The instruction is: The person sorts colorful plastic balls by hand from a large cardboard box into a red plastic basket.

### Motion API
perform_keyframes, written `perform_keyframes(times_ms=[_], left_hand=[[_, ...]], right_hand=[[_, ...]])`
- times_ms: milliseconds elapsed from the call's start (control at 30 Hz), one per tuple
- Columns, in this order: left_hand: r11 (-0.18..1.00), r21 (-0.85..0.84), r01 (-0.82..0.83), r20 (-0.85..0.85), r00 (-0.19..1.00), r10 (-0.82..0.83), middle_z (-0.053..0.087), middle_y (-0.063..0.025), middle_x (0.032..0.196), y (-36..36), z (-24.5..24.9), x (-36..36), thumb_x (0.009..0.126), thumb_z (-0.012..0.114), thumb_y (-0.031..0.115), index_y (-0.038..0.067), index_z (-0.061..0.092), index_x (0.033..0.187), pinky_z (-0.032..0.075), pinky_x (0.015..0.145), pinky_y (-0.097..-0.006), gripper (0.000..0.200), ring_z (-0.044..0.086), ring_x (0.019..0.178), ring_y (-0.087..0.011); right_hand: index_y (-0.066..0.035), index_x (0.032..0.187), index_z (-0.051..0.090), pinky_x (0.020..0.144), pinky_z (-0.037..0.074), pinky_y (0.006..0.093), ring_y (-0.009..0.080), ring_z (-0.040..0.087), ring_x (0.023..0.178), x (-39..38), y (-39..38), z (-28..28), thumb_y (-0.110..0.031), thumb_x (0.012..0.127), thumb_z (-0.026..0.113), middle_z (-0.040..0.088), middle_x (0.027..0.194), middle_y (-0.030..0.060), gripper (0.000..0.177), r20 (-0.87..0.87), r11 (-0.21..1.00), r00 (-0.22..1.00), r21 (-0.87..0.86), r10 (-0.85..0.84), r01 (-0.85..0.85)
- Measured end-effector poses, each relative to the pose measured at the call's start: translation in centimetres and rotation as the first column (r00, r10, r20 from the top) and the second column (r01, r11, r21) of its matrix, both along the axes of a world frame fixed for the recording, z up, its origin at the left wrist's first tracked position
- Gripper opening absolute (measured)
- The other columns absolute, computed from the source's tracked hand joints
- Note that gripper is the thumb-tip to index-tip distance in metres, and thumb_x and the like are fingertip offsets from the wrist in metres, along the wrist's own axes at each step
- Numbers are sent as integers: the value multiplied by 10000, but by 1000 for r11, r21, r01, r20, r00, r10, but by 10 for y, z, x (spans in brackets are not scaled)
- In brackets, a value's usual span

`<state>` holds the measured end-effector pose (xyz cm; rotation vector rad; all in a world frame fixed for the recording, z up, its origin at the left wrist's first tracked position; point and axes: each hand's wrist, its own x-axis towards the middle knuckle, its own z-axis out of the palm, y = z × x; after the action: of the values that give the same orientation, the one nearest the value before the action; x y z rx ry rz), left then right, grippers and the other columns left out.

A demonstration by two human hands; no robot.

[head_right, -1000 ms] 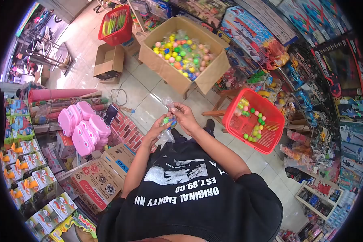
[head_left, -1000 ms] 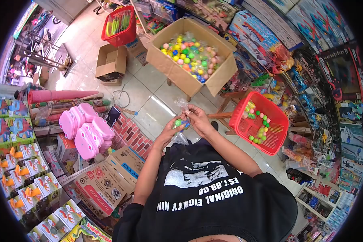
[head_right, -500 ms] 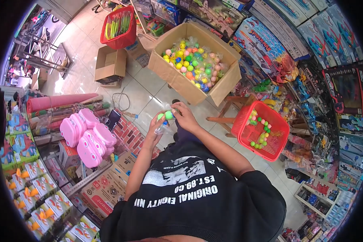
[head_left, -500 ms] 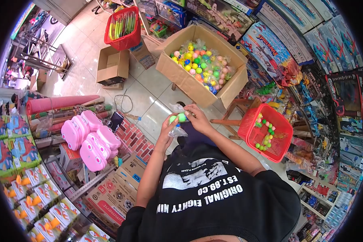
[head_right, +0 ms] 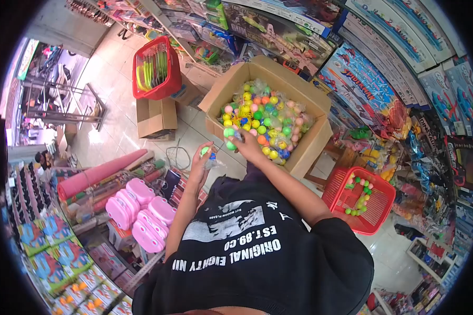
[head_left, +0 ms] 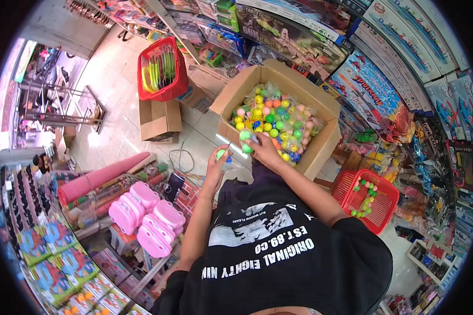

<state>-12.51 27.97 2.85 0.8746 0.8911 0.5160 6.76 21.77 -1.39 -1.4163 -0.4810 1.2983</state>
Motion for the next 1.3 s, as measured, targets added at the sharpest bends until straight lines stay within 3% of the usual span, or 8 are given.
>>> perform_keyframes(times_ms=[100,367,500,767,933,1033,1133,1300], left_hand=[[998,-58,20,-51,998,-23,590,-8,976,26,5,11,980,575,242,77,537,1270,467,673,-235,336,556,812,-88],[997,-44,70,-152,985,-76,584,-66,771,113,8,39,1002,478,356,31,547,1148,377,444,-244,363,502,499,-114],[988,-35,149,-138,979,-152,568,-58,707,168,-4,57,1008,450,377,16,547,1101,381,428,-246,385,500,479,-118],[923,-151,353,65,936,-347,554,-82,978,246,-25,109,983,450,336,58,503,1241,498,741,-328,383,585,899,-177],[834,-90,544,30,839,-544,555,-75,1102,276,-53,136,1001,433,249,68,484,1329,469,910,-343,377,562,1043,-182],[661,215,719,-240,695,-678,534,-75,1173,284,-45,154,1008,436,210,88,465,1372,410,995,-320,385,519,1131,-166],[547,240,802,-170,590,-790,478,-88,1340,283,-24,173,1004,468,177,77,423,1409,316,1086,-313,420,436,1264,-207],[311,408,858,-209,419,-884,445,-179,1368,253,-21,200,978,495,108,66,349,1475,313,1099,-347,519,400,1330,-282]], right_hand=[[43,1171,592,752,518,343,216,661,845,29,21,-1,-281,892,685,678,909,120,438,322,998,945,-21,-57,67],[14,1131,574,652,477,370,245,600,699,64,82,-43,-298,788,764,622,802,135,502,632,940,724,22,-277,341],[12,1160,570,787,495,437,349,637,899,62,116,-40,-251,785,744,650,964,193,490,720,923,628,45,-295,383],[64,920,582,747,502,462,419,651,844,65,157,-79,-38,766,666,648,808,260,202,786,925,616,-193,-54,327],[56,964,632,752,515,482,446,641,853,66,155,-62,-29,769,645,657,877,281,213,726,917,684,-221,-73,332],[34,958,649,722,520,445,407,662,829,62,146,-44,-100,806,641,669,887,261,203,604,879,787,-301,-125,370],[7,1029,673,783,509,362,215,667,847,54,137,-10,-231,888,640,691,881,154,278,275,793,842,-293,-464,533],[21,1068,638,843,485,299,184,619,982,40,125,26,-217,958,599,653,1086,112,266,62,732,743,-132,-667,668]])
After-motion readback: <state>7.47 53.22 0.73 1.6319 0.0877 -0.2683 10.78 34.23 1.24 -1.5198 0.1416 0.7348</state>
